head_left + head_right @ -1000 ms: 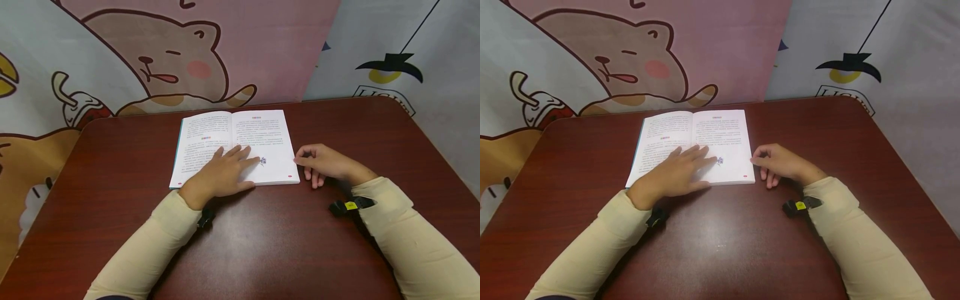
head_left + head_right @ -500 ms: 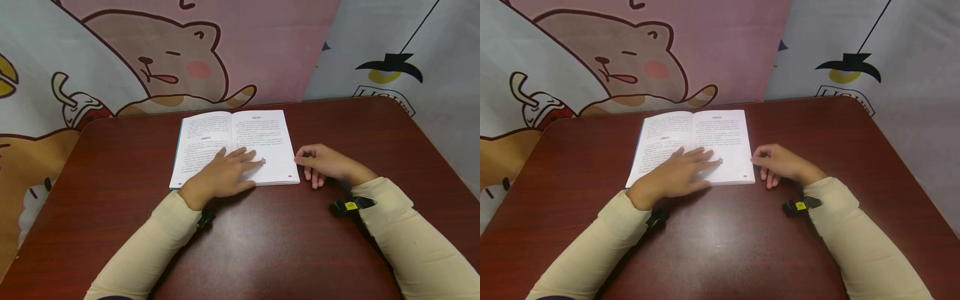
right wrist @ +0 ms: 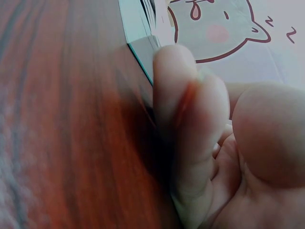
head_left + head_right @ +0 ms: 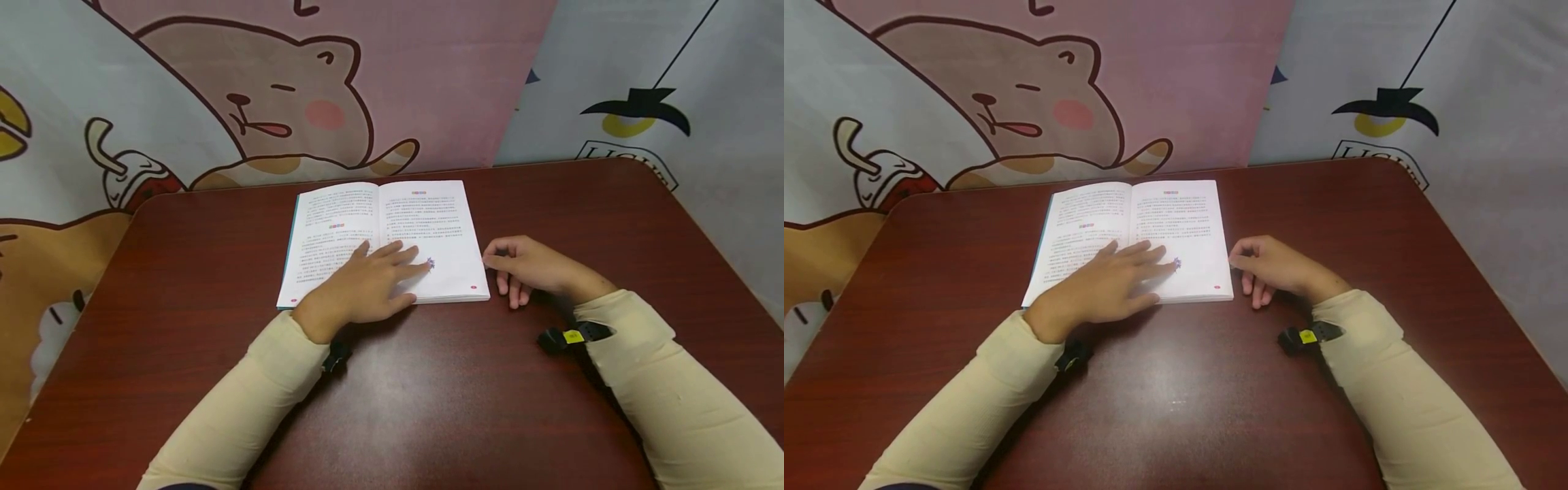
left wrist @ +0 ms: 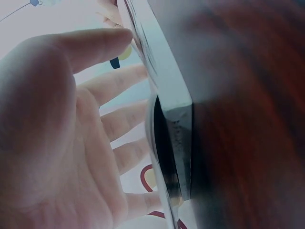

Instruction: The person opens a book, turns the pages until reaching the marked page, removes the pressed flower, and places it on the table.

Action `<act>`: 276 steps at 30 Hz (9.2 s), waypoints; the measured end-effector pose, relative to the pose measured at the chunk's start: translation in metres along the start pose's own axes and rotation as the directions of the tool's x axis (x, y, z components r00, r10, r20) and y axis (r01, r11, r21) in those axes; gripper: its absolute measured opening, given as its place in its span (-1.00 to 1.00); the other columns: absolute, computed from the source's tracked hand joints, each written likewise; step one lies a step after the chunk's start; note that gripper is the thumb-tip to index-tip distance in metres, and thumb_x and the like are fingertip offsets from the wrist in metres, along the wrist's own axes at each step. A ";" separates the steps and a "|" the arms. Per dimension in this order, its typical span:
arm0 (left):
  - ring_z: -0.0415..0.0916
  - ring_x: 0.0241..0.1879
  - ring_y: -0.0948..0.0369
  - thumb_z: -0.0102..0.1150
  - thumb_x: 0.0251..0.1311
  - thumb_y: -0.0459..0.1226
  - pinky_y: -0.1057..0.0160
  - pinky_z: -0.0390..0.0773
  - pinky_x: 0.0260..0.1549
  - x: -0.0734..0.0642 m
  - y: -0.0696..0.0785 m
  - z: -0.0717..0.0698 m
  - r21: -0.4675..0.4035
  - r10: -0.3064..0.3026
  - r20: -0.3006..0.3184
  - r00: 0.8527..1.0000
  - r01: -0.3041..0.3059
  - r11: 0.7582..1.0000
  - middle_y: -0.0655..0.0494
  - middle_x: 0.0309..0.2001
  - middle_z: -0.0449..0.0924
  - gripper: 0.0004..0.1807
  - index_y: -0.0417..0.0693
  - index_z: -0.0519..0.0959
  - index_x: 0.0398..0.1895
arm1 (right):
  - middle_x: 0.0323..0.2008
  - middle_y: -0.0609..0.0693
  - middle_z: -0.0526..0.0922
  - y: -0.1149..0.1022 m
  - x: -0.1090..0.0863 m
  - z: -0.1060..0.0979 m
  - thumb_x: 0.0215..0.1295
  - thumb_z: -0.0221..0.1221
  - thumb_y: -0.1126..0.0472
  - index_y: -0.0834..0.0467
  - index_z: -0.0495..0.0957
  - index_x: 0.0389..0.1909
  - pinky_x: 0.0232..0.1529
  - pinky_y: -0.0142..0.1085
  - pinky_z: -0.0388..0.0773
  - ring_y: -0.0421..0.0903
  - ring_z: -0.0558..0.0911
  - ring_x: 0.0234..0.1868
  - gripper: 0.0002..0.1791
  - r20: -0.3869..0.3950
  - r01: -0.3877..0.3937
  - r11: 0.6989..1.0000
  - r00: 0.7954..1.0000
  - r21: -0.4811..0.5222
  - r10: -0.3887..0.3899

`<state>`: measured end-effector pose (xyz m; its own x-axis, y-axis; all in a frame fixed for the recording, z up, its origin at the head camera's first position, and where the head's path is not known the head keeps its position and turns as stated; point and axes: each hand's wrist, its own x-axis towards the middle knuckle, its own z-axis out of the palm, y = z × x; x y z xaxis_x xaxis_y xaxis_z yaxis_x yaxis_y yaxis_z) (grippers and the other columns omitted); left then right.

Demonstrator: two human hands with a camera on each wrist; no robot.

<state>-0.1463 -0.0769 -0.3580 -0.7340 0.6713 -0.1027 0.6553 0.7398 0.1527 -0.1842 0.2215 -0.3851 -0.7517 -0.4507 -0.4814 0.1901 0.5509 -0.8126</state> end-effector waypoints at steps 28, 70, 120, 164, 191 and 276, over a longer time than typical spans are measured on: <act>0.27 0.29 0.00 -0.06 0.26 -0.18 -0.19 0.27 0.15 0.002 0.000 0.000 0.053 0.105 -0.125 0.987 -0.099 0.994 0.21 0.25 0.39 -0.58 0.27 0.43 0.20 | -0.63 0.11 0.49 -0.001 -0.001 0.000 0.40 -0.09 0.01 0.21 0.36 -0.07 -0.70 -0.07 0.52 0.05 0.58 -0.74 -0.66 0.018 0.024 0.999 1.000 0.033 -0.025; -0.21 0.46 0.12 0.04 0.10 -0.43 0.04 -0.24 0.40 0.008 0.004 -0.010 0.304 0.308 -0.257 0.916 -0.226 0.925 0.27 0.34 0.24 -0.51 0.24 0.55 0.07 | -0.66 0.11 0.52 0.000 0.000 0.004 0.14 0.22 -0.03 0.17 0.40 -0.18 -0.74 -0.08 0.51 0.05 0.58 -0.77 -0.60 -0.033 0.049 0.997 0.998 -0.054 -0.050; -0.06 0.43 0.05 -0.09 0.26 -0.20 -0.02 0.08 0.32 0.001 -0.003 -0.001 0.218 -0.064 -0.186 0.981 0.105 0.970 0.05 0.42 0.07 -0.52 -0.03 0.34 0.27 | -0.64 0.13 0.52 -0.002 -0.002 0.003 0.13 0.23 -0.03 0.18 0.40 -0.20 -0.74 -0.08 0.51 0.03 0.57 -0.78 -0.59 -0.024 0.047 0.998 0.999 -0.045 -0.048; 0.03 0.41 0.10 -0.20 0.34 -0.08 -0.07 0.02 0.33 0.001 -0.003 0.001 0.118 -0.153 -0.008 0.988 0.153 0.981 0.10 0.41 0.09 -0.44 0.07 0.12 0.40 | -0.64 0.15 0.53 0.001 0.000 0.004 0.12 0.24 -0.04 0.19 0.40 -0.19 -0.73 -0.07 0.51 0.05 0.58 -0.77 -0.57 -0.024 0.046 0.998 0.999 -0.044 -0.047; 0.02 0.41 0.07 -0.11 0.11 0.31 -0.11 0.03 0.31 0.002 0.001 0.005 0.056 -0.067 -0.004 0.998 0.067 0.996 0.17 0.42 0.08 -0.20 0.22 0.13 0.39 | -0.63 0.14 0.52 0.001 -0.003 0.004 0.13 0.23 -0.02 0.21 0.38 -0.18 -0.71 -0.07 0.52 0.05 0.58 -0.76 -0.58 -0.017 0.059 0.997 0.998 -0.038 -0.060; -0.35 0.47 0.11 -0.02 0.25 -0.26 -0.06 -0.04 0.35 0.006 0.004 -0.001 0.137 0.153 -0.275 0.949 -0.118 0.983 0.17 0.49 -0.36 -0.21 0.37 -0.15 0.44 | -0.65 0.12 0.52 0.000 -0.001 0.001 0.33 0.00 -0.07 0.17 0.38 -0.09 -0.72 -0.07 0.52 0.04 0.58 -0.76 -0.62 0.000 0.031 1.000 1.000 0.002 -0.031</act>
<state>-0.1484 -0.0700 -0.3570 -0.6458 0.7379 0.1959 0.7558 0.6542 0.0273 -0.1832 0.2216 -0.3853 -0.7570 -0.4679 -0.4561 0.1678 0.5354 -0.8278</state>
